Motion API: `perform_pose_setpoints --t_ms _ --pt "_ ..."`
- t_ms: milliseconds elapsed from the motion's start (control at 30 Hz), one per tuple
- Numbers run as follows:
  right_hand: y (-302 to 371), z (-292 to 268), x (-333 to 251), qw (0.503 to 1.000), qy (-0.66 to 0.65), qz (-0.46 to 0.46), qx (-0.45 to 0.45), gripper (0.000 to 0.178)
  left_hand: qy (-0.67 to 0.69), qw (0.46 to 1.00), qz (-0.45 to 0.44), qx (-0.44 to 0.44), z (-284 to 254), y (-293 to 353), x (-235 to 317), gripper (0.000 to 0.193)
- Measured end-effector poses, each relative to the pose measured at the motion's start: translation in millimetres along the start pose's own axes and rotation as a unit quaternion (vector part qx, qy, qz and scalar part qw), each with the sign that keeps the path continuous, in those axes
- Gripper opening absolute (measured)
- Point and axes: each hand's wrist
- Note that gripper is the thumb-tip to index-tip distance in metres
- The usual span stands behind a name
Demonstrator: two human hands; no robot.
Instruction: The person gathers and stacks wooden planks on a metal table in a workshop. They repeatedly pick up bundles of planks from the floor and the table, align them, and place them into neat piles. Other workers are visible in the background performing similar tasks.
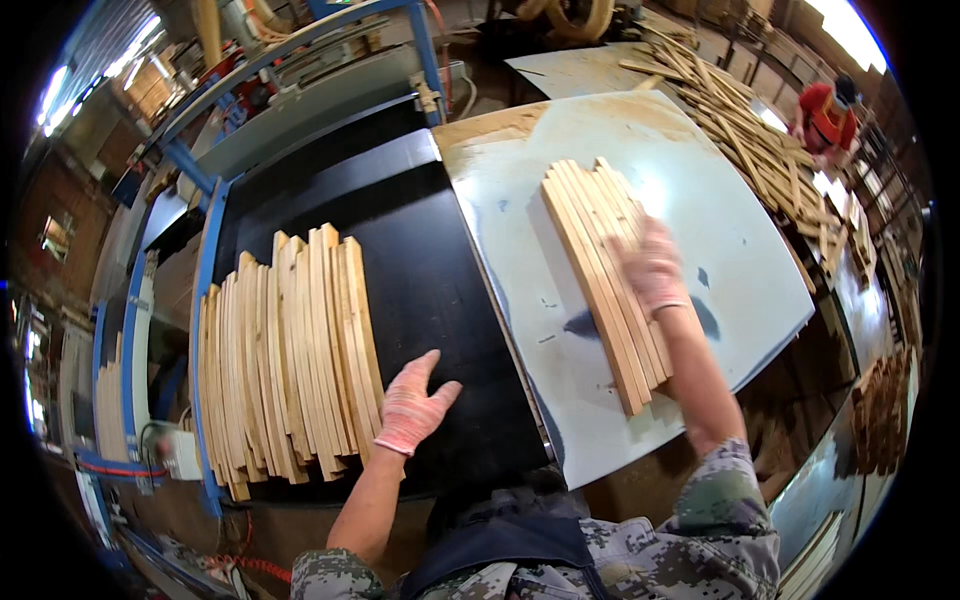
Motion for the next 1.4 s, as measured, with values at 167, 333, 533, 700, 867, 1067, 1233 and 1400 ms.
perform_pose_setpoints --t_ms 167,333,533,700,867,1067,1233,1400 --pt "-11 -11 109 0.967 0.113 0.207 -0.092 0.082 -0.015 0.999 -0.043 -0.011 38 -16 -3 0.075" --pt "12 62 81 0.984 0.096 0.033 -0.147 0.076 0.023 0.998 -0.040 0.046 81 -43 -11 0.086" --pt "73 88 -124 0.960 0.017 0.037 -0.279 0.074 0.020 0.986 -0.021 0.163 73 -37 -26 0.106" --pt "72 121 -164 0.946 0.024 0.005 -0.324 0.073 0.055 0.983 -0.124 0.121 36 -17 -42 0.113" --pt "76 131 -156 0.952 0.032 -0.014 -0.304 0.075 0.100 0.982 -0.120 0.102 28 -15 -38 0.112" --pt "94 120 -162 0.942 0.015 0.024 -0.336 0.070 0.157 0.978 -0.120 0.073 19 -6 -41 0.112" --pt "104 123 -162 0.951 0.025 0.042 -0.304 0.068 0.142 0.981 -0.121 0.056 14 -9 -37 0.111" --pt "125 95 -158 0.955 -0.034 0.062 -0.288 0.060 0.101 0.991 -0.019 0.086 36 -21 -68 0.102"
Point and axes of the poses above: each hand's wrist, its own y-axis away from the middle knuckle, its own z-axis out of the palm, x = y × z, and after that the axes turned 5 degrees about -x, right-handed
